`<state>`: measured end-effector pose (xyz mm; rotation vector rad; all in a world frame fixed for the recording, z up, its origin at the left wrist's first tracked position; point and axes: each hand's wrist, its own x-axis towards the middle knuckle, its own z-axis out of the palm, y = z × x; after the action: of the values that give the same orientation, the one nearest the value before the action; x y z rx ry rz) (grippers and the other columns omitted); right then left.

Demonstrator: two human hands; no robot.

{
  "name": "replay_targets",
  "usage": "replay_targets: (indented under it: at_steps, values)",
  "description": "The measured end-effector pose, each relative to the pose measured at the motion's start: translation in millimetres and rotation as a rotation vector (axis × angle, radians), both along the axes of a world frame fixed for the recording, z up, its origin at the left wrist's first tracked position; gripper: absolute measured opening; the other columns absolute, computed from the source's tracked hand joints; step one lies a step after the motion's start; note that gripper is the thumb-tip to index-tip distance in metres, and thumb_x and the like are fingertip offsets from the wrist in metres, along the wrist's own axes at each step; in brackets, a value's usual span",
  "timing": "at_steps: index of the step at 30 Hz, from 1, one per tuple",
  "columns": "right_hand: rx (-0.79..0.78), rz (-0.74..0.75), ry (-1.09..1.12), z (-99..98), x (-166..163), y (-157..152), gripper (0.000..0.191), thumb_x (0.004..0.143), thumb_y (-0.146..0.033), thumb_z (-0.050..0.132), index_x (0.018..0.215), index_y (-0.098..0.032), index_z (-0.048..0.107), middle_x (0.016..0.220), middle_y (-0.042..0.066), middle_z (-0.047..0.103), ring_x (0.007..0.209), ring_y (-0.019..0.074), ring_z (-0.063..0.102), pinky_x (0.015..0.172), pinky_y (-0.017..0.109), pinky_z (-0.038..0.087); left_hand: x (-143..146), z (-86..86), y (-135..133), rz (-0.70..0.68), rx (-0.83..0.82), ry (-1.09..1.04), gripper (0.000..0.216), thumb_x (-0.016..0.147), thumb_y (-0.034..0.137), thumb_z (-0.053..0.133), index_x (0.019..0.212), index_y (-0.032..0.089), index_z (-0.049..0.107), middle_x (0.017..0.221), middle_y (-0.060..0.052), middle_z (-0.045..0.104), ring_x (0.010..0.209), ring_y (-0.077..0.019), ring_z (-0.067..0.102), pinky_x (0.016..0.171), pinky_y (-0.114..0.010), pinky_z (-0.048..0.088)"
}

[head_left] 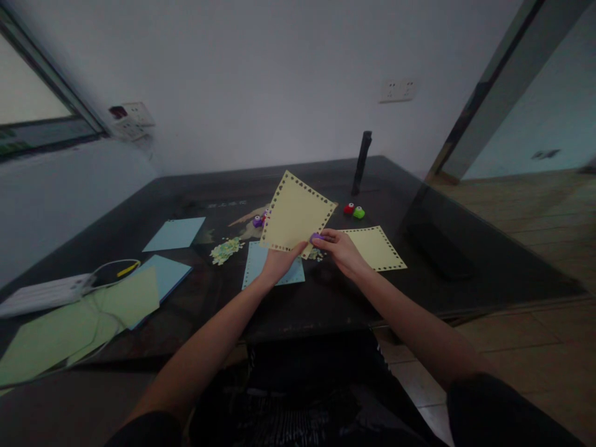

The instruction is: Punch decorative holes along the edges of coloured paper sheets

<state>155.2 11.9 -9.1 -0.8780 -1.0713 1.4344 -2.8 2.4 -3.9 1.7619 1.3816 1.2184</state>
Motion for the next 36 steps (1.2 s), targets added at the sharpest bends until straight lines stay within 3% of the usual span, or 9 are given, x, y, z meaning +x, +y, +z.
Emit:
replay_targets:
  at_steps: [36]
  values:
    - [0.092, 0.023, -0.120, 2.0, 5.6, 2.9, 0.028, 0.053, -0.029, 0.081, 0.074, -0.019, 0.066, 0.075, 0.001, 0.067, 0.071, 0.0147, 0.059, 0.075, 0.032, 0.044, 1.6, -12.3, -0.7, 0.019, -0.011, 0.045, 0.045, 0.079, 0.027, 0.059, 0.124, 0.019, 0.054, 0.118, -0.006, 0.064, 0.124, -0.0205, 0.048, 0.114, -0.040, 0.024]
